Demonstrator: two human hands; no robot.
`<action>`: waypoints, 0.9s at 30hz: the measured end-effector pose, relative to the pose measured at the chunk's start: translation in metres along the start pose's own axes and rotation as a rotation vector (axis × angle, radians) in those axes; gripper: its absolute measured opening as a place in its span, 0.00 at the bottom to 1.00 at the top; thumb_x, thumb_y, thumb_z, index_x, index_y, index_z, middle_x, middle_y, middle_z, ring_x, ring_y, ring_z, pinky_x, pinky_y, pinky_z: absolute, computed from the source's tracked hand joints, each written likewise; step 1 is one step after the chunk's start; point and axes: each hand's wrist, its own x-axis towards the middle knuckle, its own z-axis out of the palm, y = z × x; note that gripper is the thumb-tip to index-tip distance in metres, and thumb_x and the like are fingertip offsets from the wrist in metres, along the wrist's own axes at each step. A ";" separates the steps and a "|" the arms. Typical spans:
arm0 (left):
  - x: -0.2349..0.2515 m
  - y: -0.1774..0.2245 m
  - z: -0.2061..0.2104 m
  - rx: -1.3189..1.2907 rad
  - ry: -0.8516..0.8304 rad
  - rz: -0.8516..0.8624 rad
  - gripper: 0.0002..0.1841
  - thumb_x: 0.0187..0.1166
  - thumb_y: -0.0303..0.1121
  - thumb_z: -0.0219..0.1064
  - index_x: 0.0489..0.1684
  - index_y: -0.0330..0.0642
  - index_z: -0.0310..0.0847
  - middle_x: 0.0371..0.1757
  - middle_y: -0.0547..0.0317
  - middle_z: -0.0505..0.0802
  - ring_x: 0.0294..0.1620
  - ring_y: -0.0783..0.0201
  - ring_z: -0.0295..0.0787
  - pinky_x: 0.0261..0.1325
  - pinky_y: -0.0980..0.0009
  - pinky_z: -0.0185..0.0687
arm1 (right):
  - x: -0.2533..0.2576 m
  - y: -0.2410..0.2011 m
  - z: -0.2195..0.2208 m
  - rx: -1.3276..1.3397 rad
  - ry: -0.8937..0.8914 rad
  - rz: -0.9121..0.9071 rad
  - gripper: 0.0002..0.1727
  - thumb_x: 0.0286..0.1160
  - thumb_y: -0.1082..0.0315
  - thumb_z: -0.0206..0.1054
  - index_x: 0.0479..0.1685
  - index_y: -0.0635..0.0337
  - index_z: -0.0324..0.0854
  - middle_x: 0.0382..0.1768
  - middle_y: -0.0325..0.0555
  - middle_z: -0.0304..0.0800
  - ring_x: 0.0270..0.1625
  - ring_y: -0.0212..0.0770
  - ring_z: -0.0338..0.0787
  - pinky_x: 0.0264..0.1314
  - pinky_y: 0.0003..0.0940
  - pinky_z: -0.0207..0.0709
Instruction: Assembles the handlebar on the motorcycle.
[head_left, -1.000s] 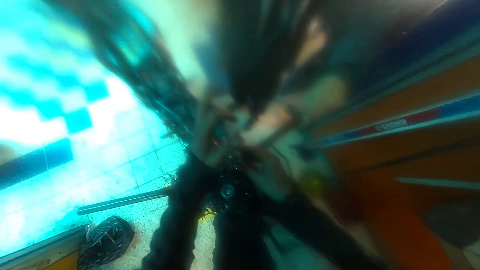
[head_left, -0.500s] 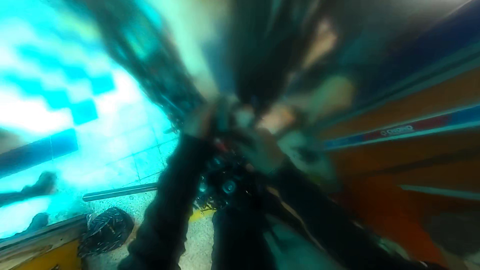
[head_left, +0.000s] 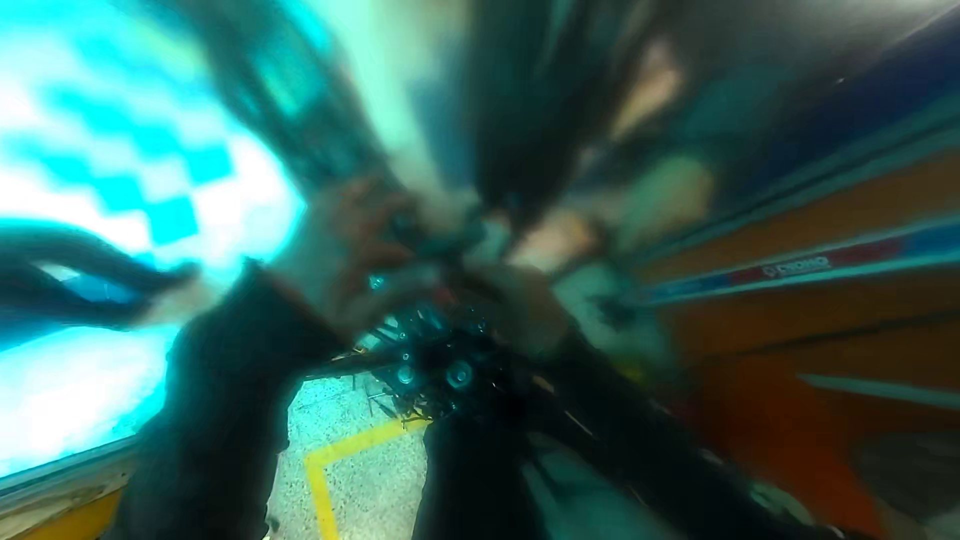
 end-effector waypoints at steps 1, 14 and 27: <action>0.008 0.004 -0.003 0.120 -0.009 -0.105 0.34 0.86 0.64 0.44 0.41 0.52 0.96 0.79 0.50 0.83 0.89 0.36 0.60 0.87 0.32 0.46 | 0.001 -0.001 -0.001 -0.003 -0.016 0.019 0.12 0.79 0.60 0.70 0.50 0.58 0.93 0.43 0.45 0.97 0.44 0.41 0.96 0.52 0.48 0.89; 0.024 0.025 -0.002 0.105 -0.047 -0.042 0.33 0.87 0.63 0.45 0.42 0.53 0.96 0.76 0.57 0.87 0.89 0.43 0.65 0.91 0.33 0.38 | -0.002 0.004 -0.004 -0.007 -0.084 0.082 0.12 0.81 0.60 0.68 0.51 0.57 0.91 0.37 0.48 0.95 0.39 0.46 0.95 0.46 0.53 0.88; 0.033 0.017 0.007 -0.132 -0.025 0.087 0.30 0.89 0.56 0.44 0.44 0.53 0.95 0.76 0.55 0.86 0.88 0.45 0.66 0.90 0.35 0.44 | 0.000 0.008 0.004 -0.087 -0.020 0.036 0.13 0.73 0.64 0.73 0.52 0.60 0.91 0.40 0.52 0.96 0.40 0.52 0.96 0.44 0.59 0.87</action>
